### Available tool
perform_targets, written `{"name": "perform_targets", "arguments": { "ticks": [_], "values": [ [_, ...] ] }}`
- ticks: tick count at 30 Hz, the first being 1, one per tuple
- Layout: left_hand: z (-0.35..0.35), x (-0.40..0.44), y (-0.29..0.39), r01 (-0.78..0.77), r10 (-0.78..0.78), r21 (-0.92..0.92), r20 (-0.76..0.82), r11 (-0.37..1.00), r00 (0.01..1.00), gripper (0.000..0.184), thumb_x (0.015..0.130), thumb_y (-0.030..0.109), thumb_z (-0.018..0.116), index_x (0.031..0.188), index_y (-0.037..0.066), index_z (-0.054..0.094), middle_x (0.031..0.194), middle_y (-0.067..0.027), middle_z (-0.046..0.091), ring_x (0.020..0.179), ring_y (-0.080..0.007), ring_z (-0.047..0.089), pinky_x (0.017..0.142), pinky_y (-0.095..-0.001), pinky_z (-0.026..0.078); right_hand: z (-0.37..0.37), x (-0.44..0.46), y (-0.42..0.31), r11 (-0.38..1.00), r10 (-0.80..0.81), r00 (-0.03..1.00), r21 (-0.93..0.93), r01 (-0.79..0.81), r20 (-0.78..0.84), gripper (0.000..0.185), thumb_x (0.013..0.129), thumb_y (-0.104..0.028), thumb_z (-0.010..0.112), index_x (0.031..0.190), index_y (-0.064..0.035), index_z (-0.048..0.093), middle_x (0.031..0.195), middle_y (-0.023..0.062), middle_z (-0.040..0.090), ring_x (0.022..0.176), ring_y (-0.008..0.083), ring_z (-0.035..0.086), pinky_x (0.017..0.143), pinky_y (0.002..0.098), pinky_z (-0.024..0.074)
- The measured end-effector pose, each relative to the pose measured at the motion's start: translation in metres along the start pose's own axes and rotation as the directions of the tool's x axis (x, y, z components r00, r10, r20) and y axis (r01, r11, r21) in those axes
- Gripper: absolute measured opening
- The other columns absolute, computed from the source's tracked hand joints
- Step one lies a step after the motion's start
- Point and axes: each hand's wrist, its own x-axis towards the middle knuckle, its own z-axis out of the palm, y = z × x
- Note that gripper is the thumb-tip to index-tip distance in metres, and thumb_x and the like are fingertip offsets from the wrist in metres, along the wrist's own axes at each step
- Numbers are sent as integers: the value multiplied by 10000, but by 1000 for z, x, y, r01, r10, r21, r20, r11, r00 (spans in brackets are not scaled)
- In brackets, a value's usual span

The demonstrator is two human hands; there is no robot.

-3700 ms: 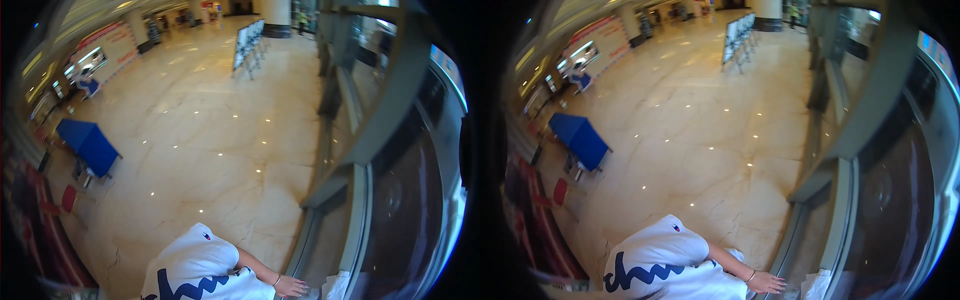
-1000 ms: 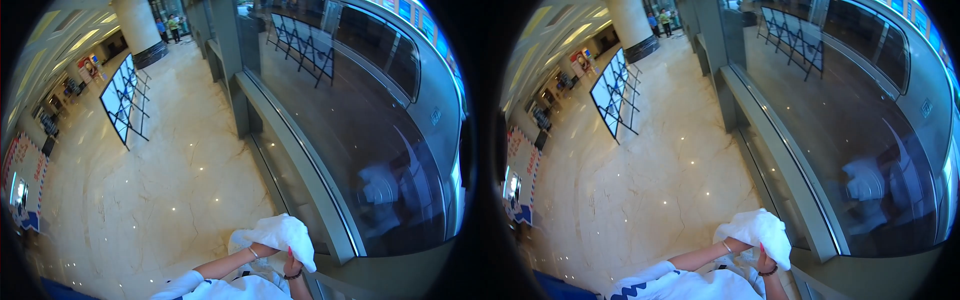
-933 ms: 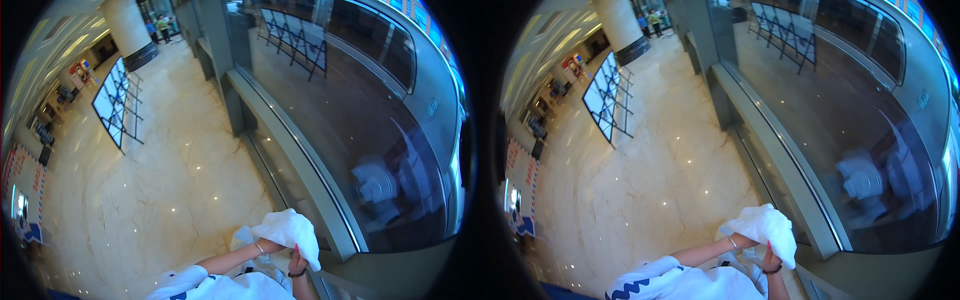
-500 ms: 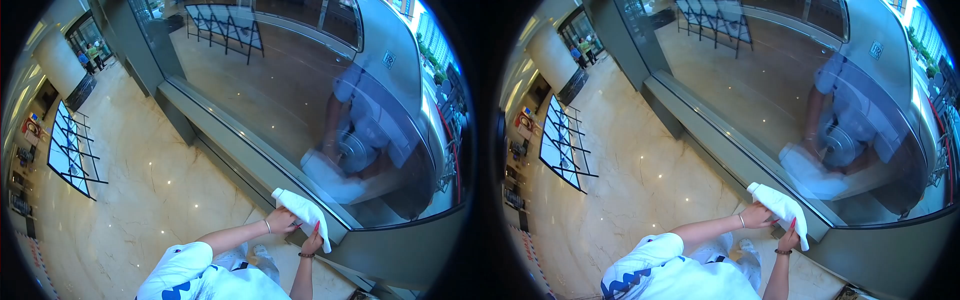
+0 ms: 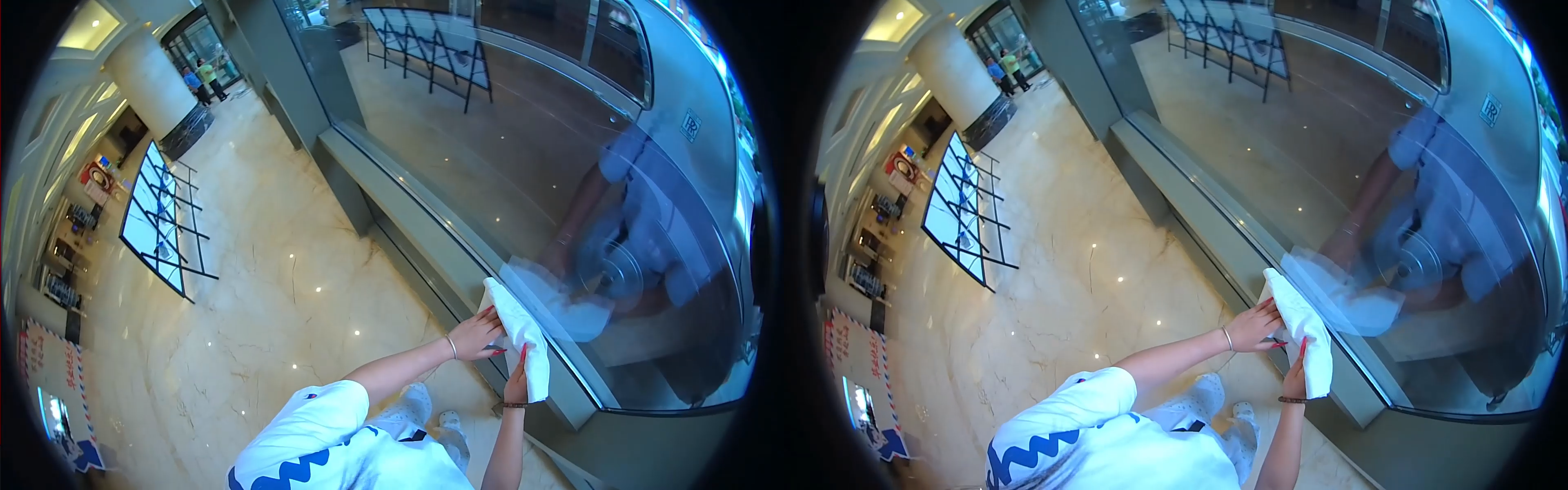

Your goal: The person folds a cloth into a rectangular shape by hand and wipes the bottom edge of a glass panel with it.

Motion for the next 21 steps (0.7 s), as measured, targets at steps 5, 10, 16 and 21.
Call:
{"name": "perform_targets", "arguments": {
  "ticks": [5,10,16,21],
  "values": [
    [4,0,13,9,-9,18,43,1000,999,634,746,381,574,1194,-32,398,1247,-205,405,1245,-353,290,1072,-436,157,-18,-1,-2,997,63,998,53,-64,19,342,889,-66,426,1227,-49,481,1198,178,502,1106,322,473,956,387,338],
    [20,10,34,-17,17,-6,-2,1000,1000,652,735,393,578,1197,-32,401,1245,-206,402,1240,-361,291,1062,-443,173,-34,-4,33,987,129,991,90,-131,30,328,905,-82,399,1216,-19,481,1213,176,498,1125,310,468,947,377,351],
    [-4,11,59,-41,44,-55,54,998,998,672,701,392,602,1185,-33,412,1200,-211,424,1184,-361,345,1048,-450,199,-62,-13,8,947,320,947,29,-321,23,331,909,-81,387,1219,-1,469,1217,167,498,1131,288,464,967,355,323],
    [-49,-3,69,10,-8,-53,28,999,1000,629,675,368,623,1130,-34,458,1148,-217,450,1141,-363,376,1039,-445,220,-73,-6,-53,953,300,953,24,-301,41,337,901,-96,406,1220,-6,465,1214,167,498,1129,289,462,966,354,318]
  ]
}}
